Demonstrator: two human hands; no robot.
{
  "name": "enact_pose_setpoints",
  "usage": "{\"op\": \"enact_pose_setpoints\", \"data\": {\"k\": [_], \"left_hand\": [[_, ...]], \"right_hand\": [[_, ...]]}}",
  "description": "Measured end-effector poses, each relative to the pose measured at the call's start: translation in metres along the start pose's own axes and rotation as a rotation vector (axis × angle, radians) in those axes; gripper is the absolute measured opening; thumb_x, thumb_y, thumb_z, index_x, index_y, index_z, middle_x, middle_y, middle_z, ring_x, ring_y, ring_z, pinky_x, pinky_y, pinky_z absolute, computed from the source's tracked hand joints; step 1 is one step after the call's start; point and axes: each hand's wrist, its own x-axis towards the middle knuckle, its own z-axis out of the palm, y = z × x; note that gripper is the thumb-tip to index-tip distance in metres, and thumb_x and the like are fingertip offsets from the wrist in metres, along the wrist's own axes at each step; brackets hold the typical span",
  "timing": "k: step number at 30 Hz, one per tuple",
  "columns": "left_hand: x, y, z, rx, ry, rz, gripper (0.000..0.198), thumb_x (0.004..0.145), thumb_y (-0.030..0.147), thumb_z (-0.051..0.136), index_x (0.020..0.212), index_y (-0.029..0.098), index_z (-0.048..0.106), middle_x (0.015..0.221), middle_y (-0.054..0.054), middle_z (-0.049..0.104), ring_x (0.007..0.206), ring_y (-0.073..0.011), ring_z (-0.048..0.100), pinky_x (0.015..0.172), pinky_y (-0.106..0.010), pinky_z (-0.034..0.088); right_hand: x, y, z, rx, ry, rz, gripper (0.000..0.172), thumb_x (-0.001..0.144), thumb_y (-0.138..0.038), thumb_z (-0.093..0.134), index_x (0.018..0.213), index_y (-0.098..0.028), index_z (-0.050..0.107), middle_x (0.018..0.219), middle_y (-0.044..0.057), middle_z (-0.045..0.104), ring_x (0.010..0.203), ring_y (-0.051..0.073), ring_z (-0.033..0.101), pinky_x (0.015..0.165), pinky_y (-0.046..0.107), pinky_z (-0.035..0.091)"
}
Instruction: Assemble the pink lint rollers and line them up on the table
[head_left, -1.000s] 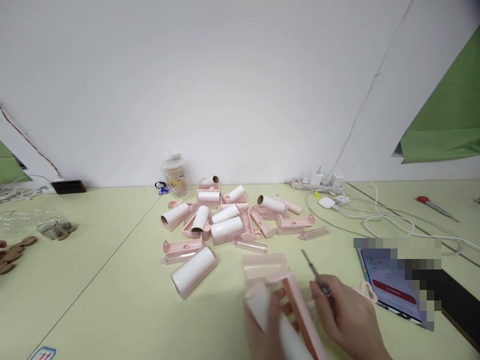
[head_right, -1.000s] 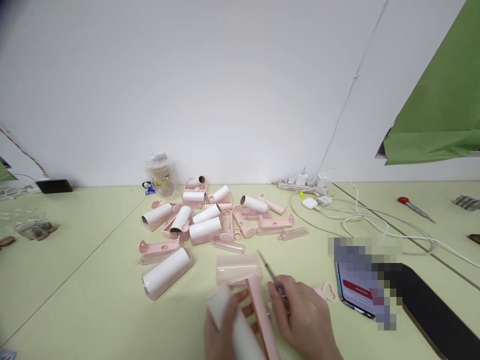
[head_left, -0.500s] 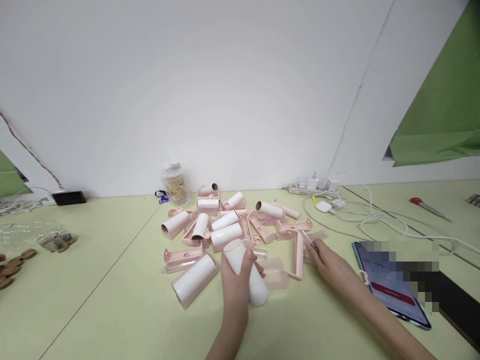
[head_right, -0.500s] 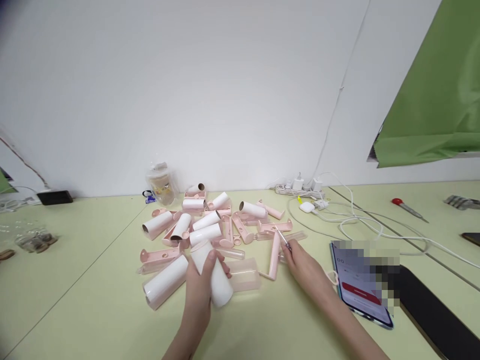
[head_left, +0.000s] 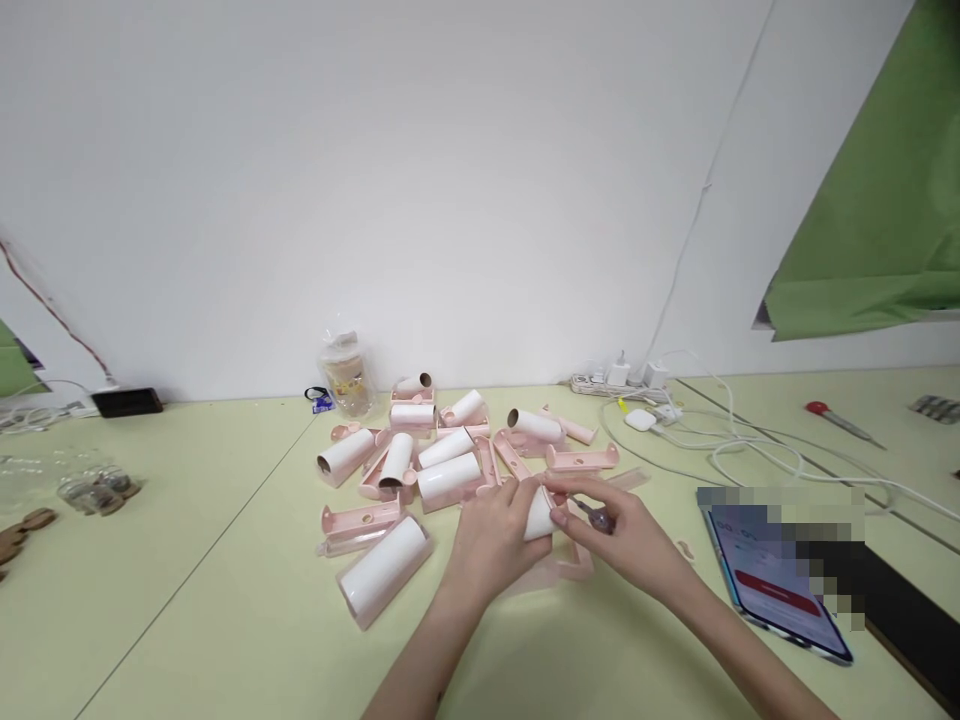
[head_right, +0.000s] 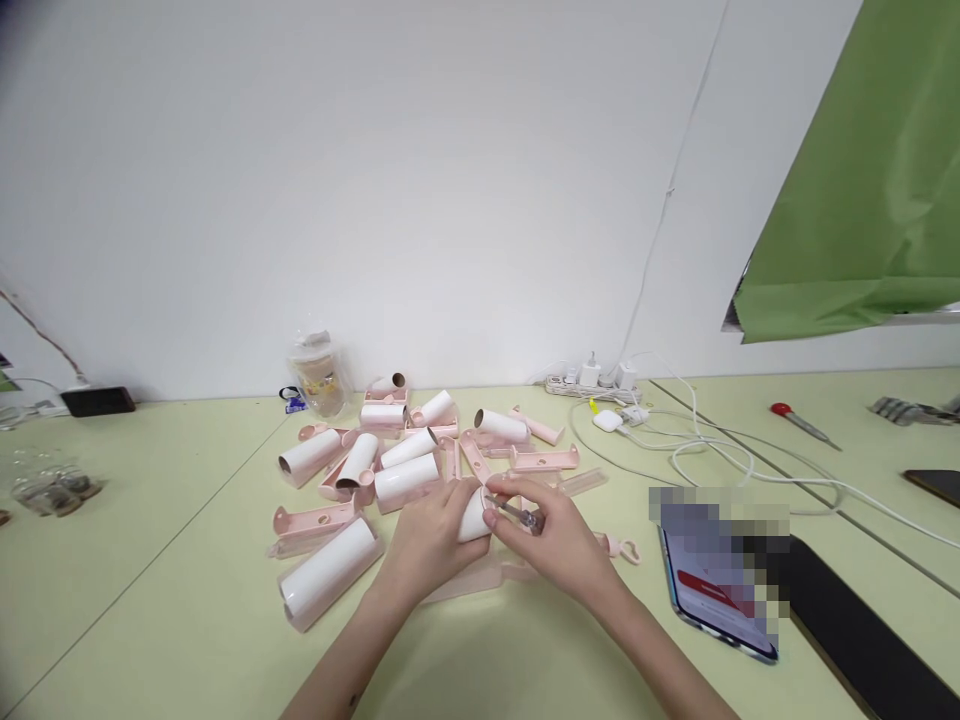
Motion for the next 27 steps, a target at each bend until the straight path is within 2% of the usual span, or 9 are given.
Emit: {"op": "enact_pose_setpoints", "data": {"k": [4,10,13,15,17,19,21,24,27], "left_hand": [[-0.002,-0.005,-0.008,0.133,-0.112,0.016,0.047,0.068,0.016,0.057,0.113,0.028,0.051,0.087,-0.004,0.064,0.079,-0.0247,0.060,0.059,-0.026,0.040],[-0.007,-0.011,-0.011,0.139,-0.118,0.056,0.052,0.070,0.018,0.059,0.119,0.029,0.048,0.085,-0.003,0.064,0.077,-0.0254,0.060,0.057,-0.026,0.039],[-0.007,-0.010,-0.013,-0.041,-0.047,-0.015,0.041,0.070,0.019,0.060,0.110,0.027,0.053,0.087,-0.002,0.064,0.081,-0.0244,0.060,0.063,-0.027,0.040],[-0.006,-0.008,-0.016,-0.277,0.064,-0.146,0.030,0.072,0.025,0.062,0.101,0.026,0.053,0.086,0.000,0.063,0.080,-0.0216,0.060,0.067,-0.027,0.041],[-0.004,-0.006,-0.017,-0.533,0.175,-0.300,0.029,0.072,0.031,0.062,0.097,0.024,0.049,0.084,0.001,0.061,0.076,-0.0184,0.058,0.069,-0.026,0.043],[-0.004,-0.006,-0.016,-0.742,0.243,-0.406,0.031,0.073,0.033,0.062,0.097,0.023,0.045,0.084,0.001,0.059,0.075,-0.0167,0.057,0.070,-0.026,0.044],[-0.005,-0.007,-0.011,-0.889,0.249,-0.450,0.030,0.074,0.032,0.059,0.098,0.022,0.044,0.085,0.000,0.057,0.078,-0.0163,0.056,0.072,-0.025,0.044],[-0.009,-0.009,-0.002,-0.969,0.189,-0.450,0.027,0.076,0.028,0.056,0.099,0.021,0.044,0.084,0.000,0.055,0.077,-0.0158,0.055,0.070,-0.025,0.044],[-0.012,-0.008,0.003,-0.947,0.125,-0.410,0.028,0.076,0.023,0.056,0.101,0.021,0.045,0.090,-0.002,0.055,0.083,-0.0170,0.054,0.075,-0.026,0.043]], "right_hand": [[0.002,-0.001,0.004,0.032,-0.045,-0.003,0.029,0.074,-0.040,0.059,0.095,-0.021,0.068,0.092,0.006,0.070,0.067,0.018,0.059,0.046,0.024,0.040],[0.004,0.000,0.010,0.074,-0.031,0.045,0.029,0.068,-0.034,0.061,0.089,-0.017,0.068,0.086,0.007,0.071,0.060,0.017,0.058,0.045,0.025,0.041],[0.006,0.004,0.010,0.111,0.047,0.038,0.026,0.068,-0.031,0.057,0.088,-0.017,0.066,0.087,0.007,0.069,0.070,0.020,0.061,0.052,0.026,0.045],[0.006,0.007,0.009,0.126,0.104,0.039,0.027,0.070,-0.033,0.055,0.089,-0.017,0.065,0.089,0.007,0.068,0.071,0.020,0.061,0.053,0.027,0.045],[0.005,0.010,0.010,0.124,0.084,0.062,0.029,0.071,-0.037,0.055,0.090,-0.018,0.065,0.089,0.007,0.069,0.069,0.021,0.061,0.053,0.028,0.045],[0.003,0.011,0.012,0.105,-0.010,0.094,0.032,0.069,-0.041,0.061,0.091,-0.019,0.067,0.091,0.007,0.070,0.070,0.022,0.062,0.054,0.029,0.046],[0.002,0.012,0.013,0.128,-0.069,0.127,0.036,0.068,-0.047,0.064,0.090,-0.019,0.068,0.090,0.007,0.070,0.067,0.022,0.062,0.053,0.029,0.047],[0.006,0.012,0.010,0.323,0.021,0.135,0.039,0.079,-0.056,0.049,0.084,-0.020,0.064,0.076,0.005,0.068,0.062,0.019,0.062,0.053,0.029,0.048],[0.015,0.002,0.004,0.473,0.149,0.035,0.043,0.087,-0.057,0.035,0.089,-0.024,0.062,0.098,0.005,0.065,0.092,0.021,0.061,0.081,0.035,0.047]]}}
